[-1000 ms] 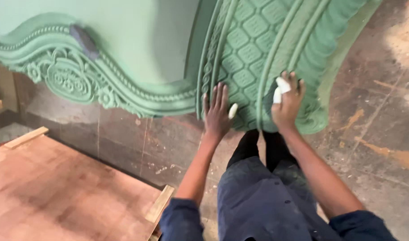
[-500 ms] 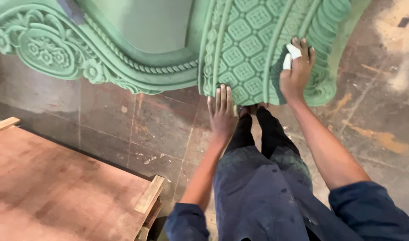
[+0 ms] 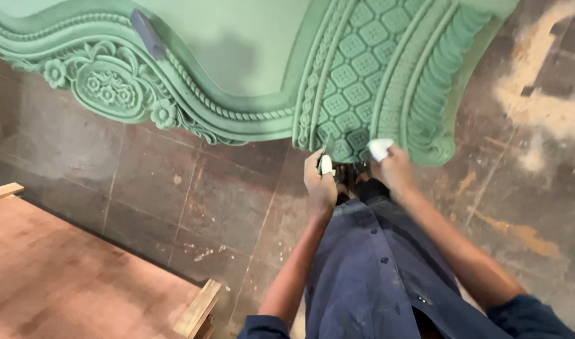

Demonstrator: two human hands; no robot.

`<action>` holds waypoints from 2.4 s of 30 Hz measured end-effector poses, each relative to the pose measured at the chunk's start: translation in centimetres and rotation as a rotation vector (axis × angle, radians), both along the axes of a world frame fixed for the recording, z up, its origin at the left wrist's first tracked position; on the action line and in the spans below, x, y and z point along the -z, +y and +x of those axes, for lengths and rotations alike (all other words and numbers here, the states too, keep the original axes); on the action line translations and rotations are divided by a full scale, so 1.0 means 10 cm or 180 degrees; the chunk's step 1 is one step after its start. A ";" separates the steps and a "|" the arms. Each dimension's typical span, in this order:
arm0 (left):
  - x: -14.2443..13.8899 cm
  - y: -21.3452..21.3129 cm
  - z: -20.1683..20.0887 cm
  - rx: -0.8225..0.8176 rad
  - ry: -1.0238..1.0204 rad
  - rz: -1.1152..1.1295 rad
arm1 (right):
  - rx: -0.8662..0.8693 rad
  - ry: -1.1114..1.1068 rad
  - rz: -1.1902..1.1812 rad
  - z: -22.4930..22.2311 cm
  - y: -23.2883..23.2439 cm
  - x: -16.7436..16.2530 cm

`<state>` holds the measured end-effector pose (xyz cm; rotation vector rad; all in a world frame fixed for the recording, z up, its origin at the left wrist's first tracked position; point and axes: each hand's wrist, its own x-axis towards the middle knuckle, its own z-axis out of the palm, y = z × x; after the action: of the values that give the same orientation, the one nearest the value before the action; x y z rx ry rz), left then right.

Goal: The person sands the ornate edges and surfaces of a green-painted wooden headboard using a white sanding block. They move methodically along the carved details, applying consistent pressure to smooth the surface.

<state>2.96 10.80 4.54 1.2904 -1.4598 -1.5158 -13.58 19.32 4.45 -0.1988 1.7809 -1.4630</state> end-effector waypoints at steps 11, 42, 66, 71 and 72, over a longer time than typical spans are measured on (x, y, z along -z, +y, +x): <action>0.09 0.00 -0.71 0.0660 0.0490 0.0652 | -0.0070 -0.0520 -0.0725 -0.42 -0.54 -0.28; 0.41 -0.79 -1.27 0.0554 -0.1800 -0.1743 | -0.2005 0.3171 0.1082 -1.10 -1.13 -0.03; 0.41 -0.81 -1.35 0.0470 -0.2085 -0.1889 | -0.2159 0.3848 0.0672 -1.77 -1.44 -0.07; 0.39 -0.80 -1.34 0.0587 -0.2119 -0.1825 | -0.2470 0.4363 0.1138 -1.76 -1.41 -0.04; 0.39 -0.80 -1.34 0.0601 -0.2151 -0.1819 | -0.2544 0.4378 0.1193 -1.76 -1.40 -0.04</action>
<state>-10.44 2.83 0.61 1.3736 -2.2802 -0.6611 -31.17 5.30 4.85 -1.7930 2.4118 -0.2618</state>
